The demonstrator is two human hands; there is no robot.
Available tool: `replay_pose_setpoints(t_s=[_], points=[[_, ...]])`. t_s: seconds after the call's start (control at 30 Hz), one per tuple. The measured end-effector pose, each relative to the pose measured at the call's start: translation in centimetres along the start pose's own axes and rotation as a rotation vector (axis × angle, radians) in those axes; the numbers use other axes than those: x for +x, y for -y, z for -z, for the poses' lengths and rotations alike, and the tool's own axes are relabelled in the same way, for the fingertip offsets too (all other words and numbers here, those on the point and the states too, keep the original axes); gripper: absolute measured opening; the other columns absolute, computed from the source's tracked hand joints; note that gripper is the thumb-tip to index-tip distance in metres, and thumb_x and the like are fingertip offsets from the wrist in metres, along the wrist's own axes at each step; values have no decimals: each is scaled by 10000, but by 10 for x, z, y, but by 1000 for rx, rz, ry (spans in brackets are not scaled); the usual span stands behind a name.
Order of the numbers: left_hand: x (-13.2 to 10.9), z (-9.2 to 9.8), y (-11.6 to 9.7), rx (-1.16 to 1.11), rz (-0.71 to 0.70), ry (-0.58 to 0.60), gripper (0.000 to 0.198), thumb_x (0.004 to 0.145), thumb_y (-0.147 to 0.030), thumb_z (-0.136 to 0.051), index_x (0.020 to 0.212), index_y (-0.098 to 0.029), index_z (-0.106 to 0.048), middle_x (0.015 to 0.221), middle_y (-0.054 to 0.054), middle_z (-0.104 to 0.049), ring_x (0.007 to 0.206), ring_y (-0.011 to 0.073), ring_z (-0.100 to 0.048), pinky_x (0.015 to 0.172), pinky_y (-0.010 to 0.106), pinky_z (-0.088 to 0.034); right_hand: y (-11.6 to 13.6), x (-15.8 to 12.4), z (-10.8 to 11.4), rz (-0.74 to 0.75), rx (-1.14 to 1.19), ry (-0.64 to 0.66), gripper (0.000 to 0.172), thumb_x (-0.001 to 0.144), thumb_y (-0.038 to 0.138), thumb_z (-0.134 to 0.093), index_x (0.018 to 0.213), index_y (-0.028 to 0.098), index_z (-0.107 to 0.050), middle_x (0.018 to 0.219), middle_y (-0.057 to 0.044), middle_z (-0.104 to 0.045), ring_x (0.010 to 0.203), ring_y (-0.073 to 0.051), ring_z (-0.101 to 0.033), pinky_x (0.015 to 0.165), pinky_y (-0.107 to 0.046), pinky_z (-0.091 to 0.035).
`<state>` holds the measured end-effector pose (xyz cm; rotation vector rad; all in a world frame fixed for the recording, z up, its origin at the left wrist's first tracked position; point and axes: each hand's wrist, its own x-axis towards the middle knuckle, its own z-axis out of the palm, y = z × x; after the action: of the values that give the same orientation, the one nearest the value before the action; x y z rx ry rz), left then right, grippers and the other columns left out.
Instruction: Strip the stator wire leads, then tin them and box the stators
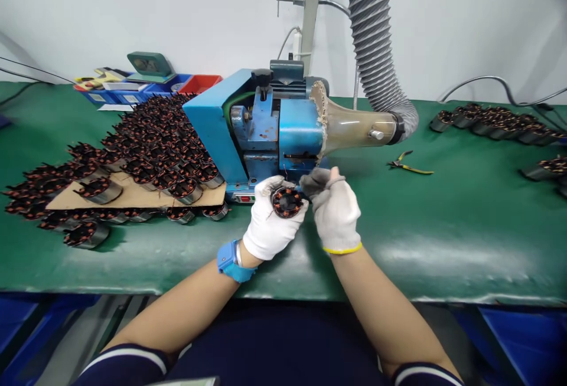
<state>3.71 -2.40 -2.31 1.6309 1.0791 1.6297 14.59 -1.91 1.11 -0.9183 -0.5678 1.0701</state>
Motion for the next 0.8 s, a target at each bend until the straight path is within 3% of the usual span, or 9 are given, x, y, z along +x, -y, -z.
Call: replay_pose_setpoints(t_s=[0.13, 0.3, 0.5, 0.7, 0.8], points=[[-1, 7, -3, 210, -190, 161, 642, 752, -255, -719, 1316, -193, -421, 1239, 136, -558, 1154, 259, -603, 1025, 460, -498, -2, -12, -4, 75, -265, 111, 251, 781, 384, -671, 906, 170, -714, 848, -38, -741, 772, -150, -669, 739, -278, -545], [9, 13, -2, 347, -318, 229, 597, 798, -254, -658, 1323, -157, -391, 1214, 150, -523, 1150, 261, -587, 997, 447, -514, -2, -13, -7, 100, -308, 90, 254, 775, 374, -657, 910, 167, -716, 816, -30, -741, 743, -144, -663, 698, -265, -539], [11, 10, -1, 451, -315, 282, 566, 809, -222, -610, 1317, -161, -367, 1204, 144, -490, 1111, 247, -588, 978, 438, -518, -7, -4, -8, 52, -301, 10, 225, 737, 356, -645, 831, 155, -682, 745, -19, -706, 690, -133, -625, 666, -269, -520], [11, 12, -1, 487, -302, 280, 576, 802, -221, -601, 1322, -162, -363, 1221, 150, -474, 1107, 260, -581, 975, 455, -511, -5, -2, -7, 38, -288, 93, 246, 708, 354, -693, 854, 156, -695, 712, -1, -687, 666, -119, -608, 669, -261, -515], [14, 11, 0, 497, -305, 298, 594, 776, -198, -605, 1320, -172, -369, 1226, 143, -465, 1125, 266, -571, 982, 455, -507, -8, 3, -11, 30, -244, 24, 192, 696, 324, -677, 799, 162, -684, 680, 13, -673, 643, -109, -594, 645, -248, -504]])
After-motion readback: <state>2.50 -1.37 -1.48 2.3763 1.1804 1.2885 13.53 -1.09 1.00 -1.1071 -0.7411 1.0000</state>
